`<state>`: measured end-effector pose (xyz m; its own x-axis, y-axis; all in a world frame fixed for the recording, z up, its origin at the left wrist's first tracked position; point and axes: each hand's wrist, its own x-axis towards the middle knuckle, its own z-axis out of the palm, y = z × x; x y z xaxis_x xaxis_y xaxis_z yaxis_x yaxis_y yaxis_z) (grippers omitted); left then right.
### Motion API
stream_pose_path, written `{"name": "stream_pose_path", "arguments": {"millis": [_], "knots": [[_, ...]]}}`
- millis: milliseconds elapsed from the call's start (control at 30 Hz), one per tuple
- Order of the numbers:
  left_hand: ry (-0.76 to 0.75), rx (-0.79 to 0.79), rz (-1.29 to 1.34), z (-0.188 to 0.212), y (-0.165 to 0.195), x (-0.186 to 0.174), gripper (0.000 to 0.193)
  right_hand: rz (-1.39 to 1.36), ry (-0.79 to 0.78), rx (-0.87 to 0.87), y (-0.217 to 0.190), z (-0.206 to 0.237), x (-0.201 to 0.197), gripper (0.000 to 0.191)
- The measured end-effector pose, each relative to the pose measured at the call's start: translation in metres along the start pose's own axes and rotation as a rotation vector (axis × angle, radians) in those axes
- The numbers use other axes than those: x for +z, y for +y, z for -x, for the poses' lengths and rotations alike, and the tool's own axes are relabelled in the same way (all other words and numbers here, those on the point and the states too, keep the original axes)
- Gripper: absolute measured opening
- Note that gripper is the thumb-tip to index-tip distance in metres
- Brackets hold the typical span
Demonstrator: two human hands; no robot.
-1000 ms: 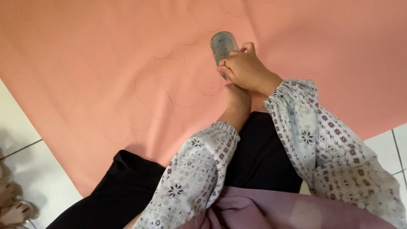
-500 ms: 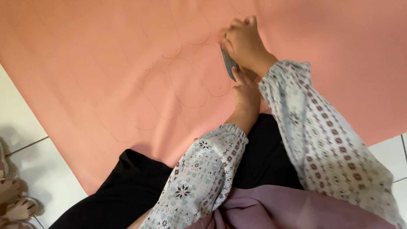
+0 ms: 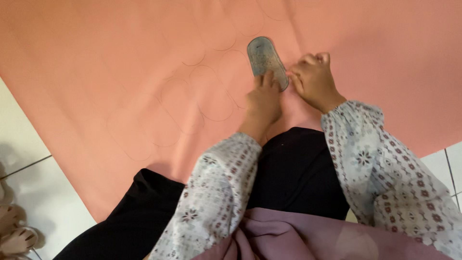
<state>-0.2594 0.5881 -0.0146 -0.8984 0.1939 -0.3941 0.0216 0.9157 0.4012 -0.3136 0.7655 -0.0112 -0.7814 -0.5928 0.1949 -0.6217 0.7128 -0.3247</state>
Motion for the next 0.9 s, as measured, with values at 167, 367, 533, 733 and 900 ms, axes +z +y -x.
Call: {"name": "stream_pose_path", "arguments": {"millis": [167,367,533,733,900], "knots": [[0.081,0.094,0.166,-0.006,-0.014,-0.025,0.044,-0.018,-0.087,-0.102,-0.003,0.010,-0.013,0.020],[-0.103,-0.108,0.436,-0.005,-0.021,-0.053,0.057,-0.184,-0.141,0.006,-0.012,-0.044,-0.003,0.030],[0.228,0.146,0.102,0.009,-0.019,-0.026,0.044,-0.100,0.027,0.030,0.003,-0.103,0.008,0.032],[0.178,0.085,-0.063,0.004,-0.009,-0.010,0.041,-0.052,0.156,-0.047,-0.010,-0.118,0.031,0.023],[0.171,0.076,0.005,0.006,-0.015,-0.021,0.042,-0.205,0.026,0.164,-0.004,-0.123,0.033,0.026]]}}
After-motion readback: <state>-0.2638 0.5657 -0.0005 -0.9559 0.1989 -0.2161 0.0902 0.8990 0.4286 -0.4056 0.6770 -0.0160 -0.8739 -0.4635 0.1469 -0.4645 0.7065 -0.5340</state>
